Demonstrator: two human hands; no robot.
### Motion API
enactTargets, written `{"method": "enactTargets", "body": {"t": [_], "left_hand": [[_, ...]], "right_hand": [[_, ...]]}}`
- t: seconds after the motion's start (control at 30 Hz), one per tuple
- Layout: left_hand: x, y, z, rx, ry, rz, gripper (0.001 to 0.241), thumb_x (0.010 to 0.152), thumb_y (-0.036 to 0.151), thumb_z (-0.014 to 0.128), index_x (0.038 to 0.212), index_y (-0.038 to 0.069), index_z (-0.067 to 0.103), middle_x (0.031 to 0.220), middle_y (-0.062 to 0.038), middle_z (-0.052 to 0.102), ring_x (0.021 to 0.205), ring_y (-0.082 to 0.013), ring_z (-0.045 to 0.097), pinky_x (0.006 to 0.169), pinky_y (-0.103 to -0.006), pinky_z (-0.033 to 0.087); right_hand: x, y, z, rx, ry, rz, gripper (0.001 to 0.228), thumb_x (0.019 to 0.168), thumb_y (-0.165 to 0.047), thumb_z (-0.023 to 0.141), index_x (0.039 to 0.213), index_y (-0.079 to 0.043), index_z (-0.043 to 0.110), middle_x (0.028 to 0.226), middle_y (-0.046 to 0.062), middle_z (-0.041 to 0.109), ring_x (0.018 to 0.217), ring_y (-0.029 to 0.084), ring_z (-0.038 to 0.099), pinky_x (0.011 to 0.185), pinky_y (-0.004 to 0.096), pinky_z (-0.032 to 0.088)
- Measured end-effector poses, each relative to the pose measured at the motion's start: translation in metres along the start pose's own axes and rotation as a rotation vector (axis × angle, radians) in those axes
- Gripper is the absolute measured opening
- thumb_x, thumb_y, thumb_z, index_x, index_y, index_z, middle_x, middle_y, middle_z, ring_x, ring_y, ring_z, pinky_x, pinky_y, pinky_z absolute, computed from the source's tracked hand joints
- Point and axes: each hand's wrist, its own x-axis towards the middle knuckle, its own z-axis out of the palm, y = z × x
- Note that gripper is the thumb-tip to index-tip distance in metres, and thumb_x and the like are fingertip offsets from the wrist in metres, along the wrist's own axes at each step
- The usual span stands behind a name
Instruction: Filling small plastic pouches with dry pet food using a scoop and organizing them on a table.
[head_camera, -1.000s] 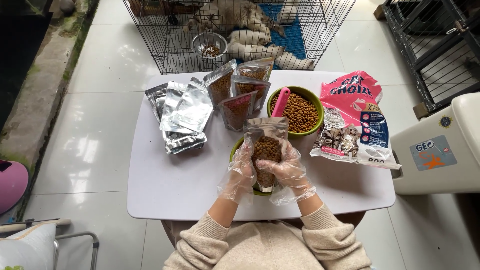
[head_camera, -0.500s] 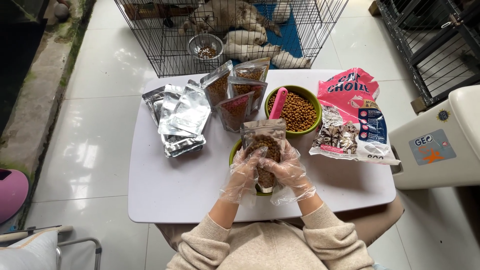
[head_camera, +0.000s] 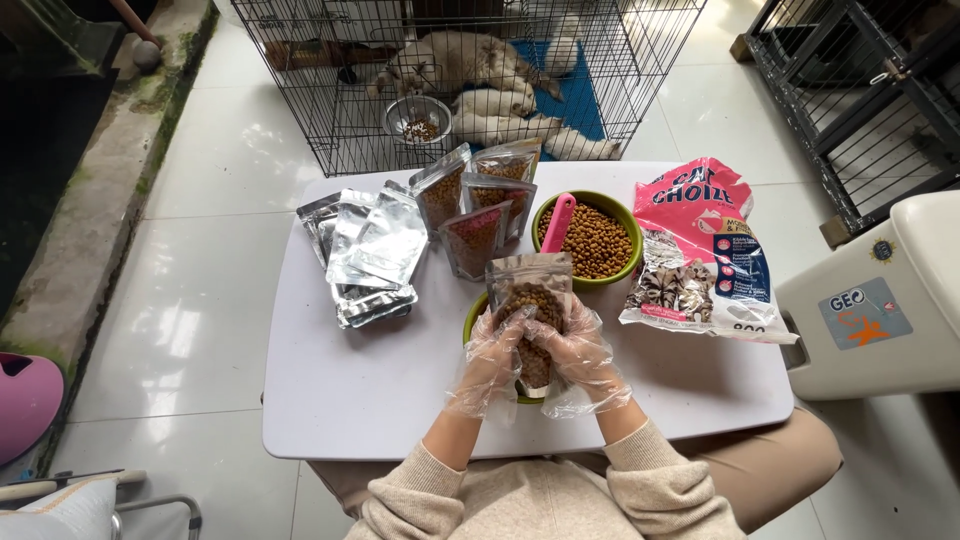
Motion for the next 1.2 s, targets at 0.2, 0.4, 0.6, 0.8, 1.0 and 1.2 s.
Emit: {"method": "enactTargets", "body": {"t": [0.2, 0.4, 0.6, 0.8, 1.0, 1.2], "left_hand": [[0.015, -0.014, -0.004, 0.108, -0.010, -0.090, 0.071, 0.074, 0.070, 0.073, 0.137, 0.038, 0.062, 0.133, -0.005, 0.069, 0.133, -0.0198, 0.057, 0.119, -0.0283, 0.039], [0.028, -0.006, 0.002, 0.110, -0.036, -0.189, 0.084, 0.072, 0.072, 0.073, 0.143, 0.029, 0.060, 0.140, -0.016, 0.063, 0.139, -0.0296, 0.051, 0.124, -0.0353, 0.033], [0.039, -0.013, -0.006, 0.201, -0.108, -0.203, 0.094, 0.079, 0.082, 0.058, 0.151, 0.023, 0.051, 0.150, -0.021, 0.053, 0.145, -0.0320, 0.043, 0.127, -0.0372, 0.026], [0.064, -0.078, 0.008, 0.078, 0.021, -0.159, 0.077, 0.076, 0.069, 0.074, 0.145, 0.038, 0.057, 0.145, -0.006, 0.060, 0.140, -0.0258, 0.049, 0.120, -0.0369, 0.038], [0.017, -0.022, 0.008, 0.130, 0.015, 0.093, 0.058, 0.094, 0.033, 0.069, 0.144, 0.006, 0.060, 0.136, -0.030, 0.062, 0.134, -0.0369, 0.055, 0.116, -0.0375, 0.046], [0.032, -0.053, 0.016, -0.111, 0.184, 0.241, 0.057, 0.084, 0.035, 0.086, 0.133, 0.012, 0.067, 0.121, -0.016, 0.075, 0.121, -0.0233, 0.067, 0.103, -0.0342, 0.055]], "right_hand": [[0.001, 0.009, -0.005, -0.040, 0.011, -0.003, 0.034, 0.067, 0.004, 0.091, 0.095, 0.000, 0.072, 0.079, 0.014, 0.076, 0.074, 0.016, 0.070, 0.071, 0.037, 0.062], [0.005, -0.005, 0.002, -0.048, 0.033, 0.032, 0.031, 0.068, 0.001, 0.092, 0.091, -0.002, 0.071, 0.076, 0.012, 0.075, 0.071, 0.015, 0.070, 0.068, 0.034, 0.062], [0.009, 0.001, -0.004, -0.092, 0.026, 0.032, 0.029, 0.069, -0.001, 0.092, 0.088, -0.003, 0.071, 0.076, 0.011, 0.076, 0.072, 0.013, 0.068, 0.067, 0.035, 0.062], [0.009, -0.007, -0.001, -0.105, 0.016, 0.083, 0.027, 0.069, -0.003, 0.091, 0.087, -0.003, 0.071, 0.073, 0.011, 0.075, 0.066, 0.016, 0.070, 0.063, 0.034, 0.062], [0.010, -0.016, 0.001, -0.089, 0.002, 0.044, 0.027, 0.070, -0.003, 0.092, 0.089, -0.004, 0.072, 0.074, 0.010, 0.075, 0.070, 0.014, 0.069, 0.065, 0.035, 0.062], [0.009, -0.008, -0.010, -0.106, -0.022, 0.069, 0.017, 0.077, -0.005, 0.086, 0.088, -0.005, 0.073, 0.074, 0.009, 0.076, 0.069, 0.013, 0.069, 0.064, 0.034, 0.062]]}}
